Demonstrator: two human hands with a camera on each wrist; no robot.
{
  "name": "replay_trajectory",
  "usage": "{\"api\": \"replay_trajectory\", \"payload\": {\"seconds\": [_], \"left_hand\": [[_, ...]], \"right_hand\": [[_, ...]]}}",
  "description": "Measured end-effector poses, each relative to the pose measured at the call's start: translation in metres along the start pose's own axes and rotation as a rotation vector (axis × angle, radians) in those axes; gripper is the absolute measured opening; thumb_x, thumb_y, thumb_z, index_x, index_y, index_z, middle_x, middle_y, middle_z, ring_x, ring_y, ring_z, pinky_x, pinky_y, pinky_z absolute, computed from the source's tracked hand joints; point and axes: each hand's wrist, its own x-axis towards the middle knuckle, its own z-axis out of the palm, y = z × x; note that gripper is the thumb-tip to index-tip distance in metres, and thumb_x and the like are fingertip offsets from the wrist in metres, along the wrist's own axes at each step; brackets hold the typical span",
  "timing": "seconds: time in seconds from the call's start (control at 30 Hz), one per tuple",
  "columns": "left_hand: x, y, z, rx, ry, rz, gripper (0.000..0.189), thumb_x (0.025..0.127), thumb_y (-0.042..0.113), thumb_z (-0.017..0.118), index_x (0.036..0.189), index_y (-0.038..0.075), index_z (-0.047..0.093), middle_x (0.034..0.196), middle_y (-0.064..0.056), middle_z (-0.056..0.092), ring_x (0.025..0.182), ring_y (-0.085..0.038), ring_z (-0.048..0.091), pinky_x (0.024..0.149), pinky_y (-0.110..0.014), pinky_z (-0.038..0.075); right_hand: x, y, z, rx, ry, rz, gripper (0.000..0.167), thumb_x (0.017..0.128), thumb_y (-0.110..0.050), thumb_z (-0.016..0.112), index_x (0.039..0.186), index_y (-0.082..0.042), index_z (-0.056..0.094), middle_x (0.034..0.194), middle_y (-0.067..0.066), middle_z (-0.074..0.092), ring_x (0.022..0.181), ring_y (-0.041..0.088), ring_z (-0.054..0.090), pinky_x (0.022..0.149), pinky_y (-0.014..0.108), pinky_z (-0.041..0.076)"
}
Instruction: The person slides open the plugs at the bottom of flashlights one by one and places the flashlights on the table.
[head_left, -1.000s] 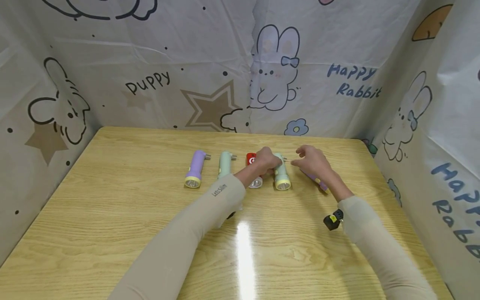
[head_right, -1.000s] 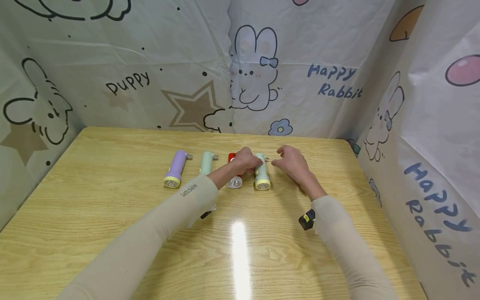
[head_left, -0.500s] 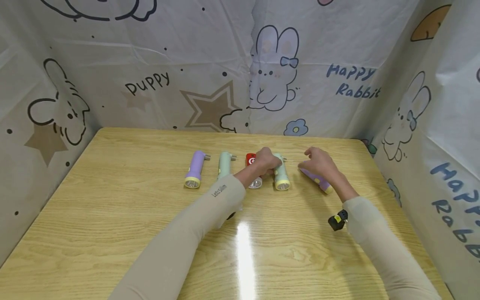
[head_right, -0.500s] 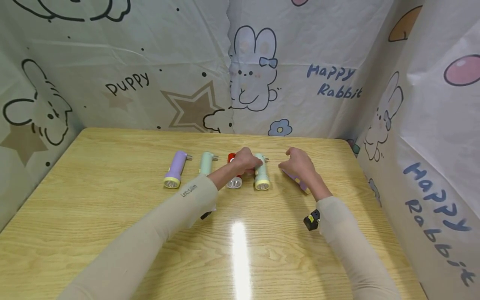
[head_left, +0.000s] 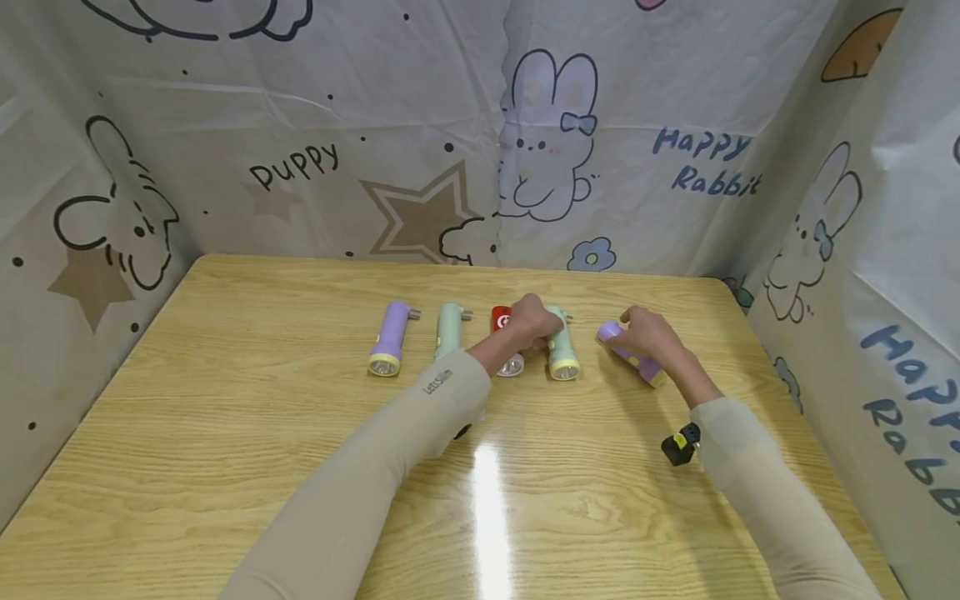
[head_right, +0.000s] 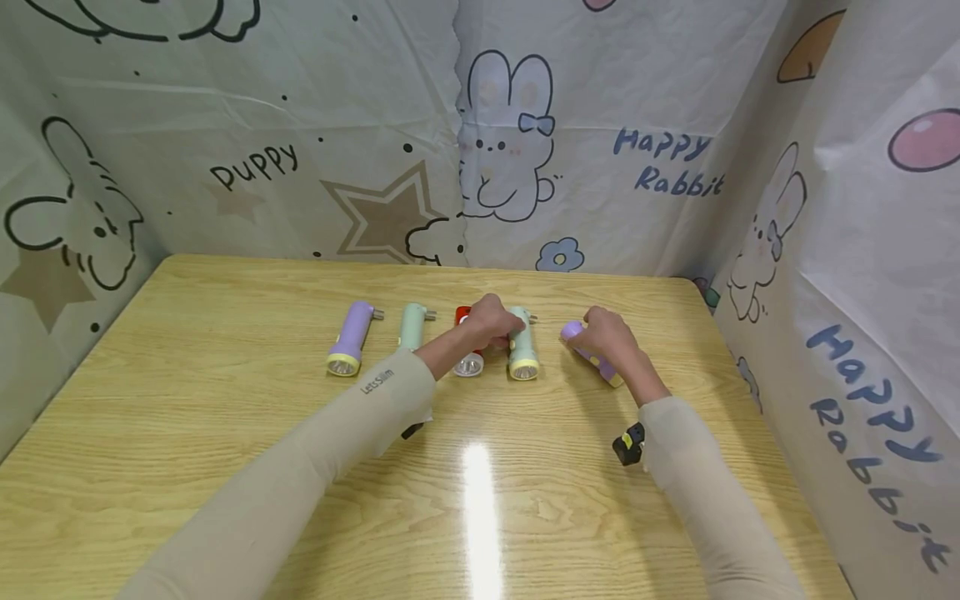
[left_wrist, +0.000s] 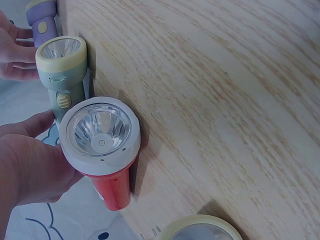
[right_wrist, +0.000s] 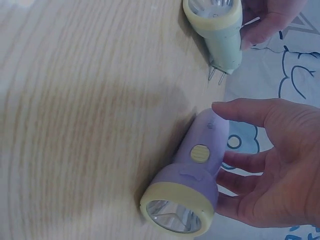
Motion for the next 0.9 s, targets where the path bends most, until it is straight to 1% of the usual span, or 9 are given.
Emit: {"api": "replay_trajectory", "payload": {"seconds": [0.13, 0.3, 0.4, 0.47, 0.6, 0.9], "left_hand": [[-0.0003, 0.0008, 0.0005, -0.006, 0.004, 0.001, 0.031, 0.093, 0.006, 0.068, 0.118, -0.007, 0.056, 0.103, -0.018, 0.059, 0.083, -0.026, 0.068, 0.073, -0.031, 0.061], [-0.0001, 0.0008, 0.0011, -0.011, 0.006, 0.008, 0.03, 0.093, 0.005, 0.068, 0.118, -0.008, 0.056, 0.105, -0.018, 0.059, 0.084, -0.026, 0.067, 0.073, -0.031, 0.061], [-0.0001, 0.0009, 0.0011, -0.007, 0.007, 0.008, 0.03, 0.093, 0.005, 0.068, 0.118, -0.008, 0.056, 0.104, -0.018, 0.059, 0.085, -0.026, 0.067, 0.073, -0.031, 0.061], [-0.0001, 0.0009, 0.0009, -0.006, 0.006, 0.009, 0.03, 0.094, 0.005, 0.067, 0.118, -0.008, 0.056, 0.104, -0.018, 0.059, 0.085, -0.026, 0.067, 0.073, -0.031, 0.061], [-0.0004, 0.0009, 0.0005, -0.002, 0.003, 0.008, 0.03, 0.094, 0.006, 0.067, 0.118, -0.008, 0.056, 0.104, -0.018, 0.059, 0.086, -0.027, 0.068, 0.073, -0.032, 0.061], [-0.0016, 0.0005, -0.0002, -0.001, -0.001, 0.009, 0.032, 0.094, 0.007, 0.068, 0.119, -0.008, 0.055, 0.102, -0.019, 0.06, 0.086, -0.029, 0.069, 0.075, -0.033, 0.061]], "right_hand": [[-0.0009, 0.0017, 0.0016, -0.001, 0.002, 0.0, 0.067, 0.093, -0.026, 0.066, 0.138, 0.017, 0.042, 0.134, 0.035, 0.05, 0.11, 0.041, 0.054, 0.097, 0.054, 0.048], [-0.0013, 0.0034, 0.003, -0.016, 0.006, 0.004, 0.067, 0.091, -0.024, 0.069, 0.137, 0.018, 0.043, 0.133, 0.035, 0.051, 0.111, 0.043, 0.056, 0.096, 0.053, 0.049], [-0.0013, 0.0048, 0.0034, -0.012, 0.004, 0.017, 0.063, 0.09, -0.023, 0.071, 0.133, 0.017, 0.047, 0.131, 0.035, 0.053, 0.107, 0.042, 0.058, 0.091, 0.051, 0.053], [-0.0013, 0.0055, 0.0038, -0.007, 0.006, 0.02, 0.06, 0.09, -0.023, 0.072, 0.13, 0.016, 0.051, 0.128, 0.034, 0.055, 0.102, 0.04, 0.059, 0.086, 0.048, 0.055], [-0.0012, 0.007, 0.0045, -0.003, 0.014, 0.011, 0.055, 0.089, -0.022, 0.072, 0.125, 0.016, 0.055, 0.122, 0.032, 0.059, 0.093, 0.035, 0.061, 0.078, 0.043, 0.056], [-0.0007, 0.0087, 0.0045, 0.003, 0.007, 0.011, 0.054, 0.089, -0.022, 0.073, 0.125, 0.015, 0.055, 0.12, 0.031, 0.06, 0.093, 0.035, 0.061, 0.076, 0.042, 0.056]]}}
